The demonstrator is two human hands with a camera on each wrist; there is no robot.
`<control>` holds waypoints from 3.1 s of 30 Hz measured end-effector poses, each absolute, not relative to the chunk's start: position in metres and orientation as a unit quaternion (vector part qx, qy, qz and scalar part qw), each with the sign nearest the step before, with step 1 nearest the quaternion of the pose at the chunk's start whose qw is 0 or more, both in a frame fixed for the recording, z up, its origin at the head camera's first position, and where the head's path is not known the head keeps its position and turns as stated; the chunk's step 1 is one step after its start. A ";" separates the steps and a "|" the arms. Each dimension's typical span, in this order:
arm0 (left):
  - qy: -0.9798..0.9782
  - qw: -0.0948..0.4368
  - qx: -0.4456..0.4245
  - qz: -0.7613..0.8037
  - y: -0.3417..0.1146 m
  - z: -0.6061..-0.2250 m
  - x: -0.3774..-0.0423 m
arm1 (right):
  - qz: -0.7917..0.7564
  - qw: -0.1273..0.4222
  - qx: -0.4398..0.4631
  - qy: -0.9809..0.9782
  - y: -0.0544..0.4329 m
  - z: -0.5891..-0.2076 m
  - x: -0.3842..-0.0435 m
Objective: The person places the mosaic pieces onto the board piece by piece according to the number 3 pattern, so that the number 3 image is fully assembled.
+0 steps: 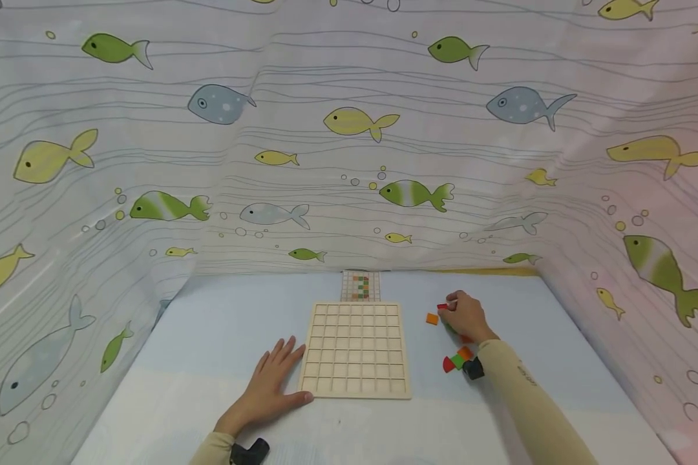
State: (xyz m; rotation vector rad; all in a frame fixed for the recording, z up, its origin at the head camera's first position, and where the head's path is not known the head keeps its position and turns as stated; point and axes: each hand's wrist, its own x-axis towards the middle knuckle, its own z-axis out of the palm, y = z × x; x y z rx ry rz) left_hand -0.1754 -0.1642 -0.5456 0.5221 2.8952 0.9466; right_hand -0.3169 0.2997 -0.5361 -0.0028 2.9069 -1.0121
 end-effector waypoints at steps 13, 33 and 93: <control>0.937 0.028 0.163 0.308 -0.166 -0.552 -0.176 | -0.322 0.007 -0.028 0.946 0.299 -0.533 -0.315; 0.937 0.024 0.170 0.305 -0.167 -0.553 -0.175 | -0.220 -0.007 -0.069 0.973 0.282 -0.531 -0.311; 0.937 0.006 0.173 0.304 -0.168 -0.552 -0.175 | -0.301 0.000 -0.164 0.939 0.160 -0.522 -0.308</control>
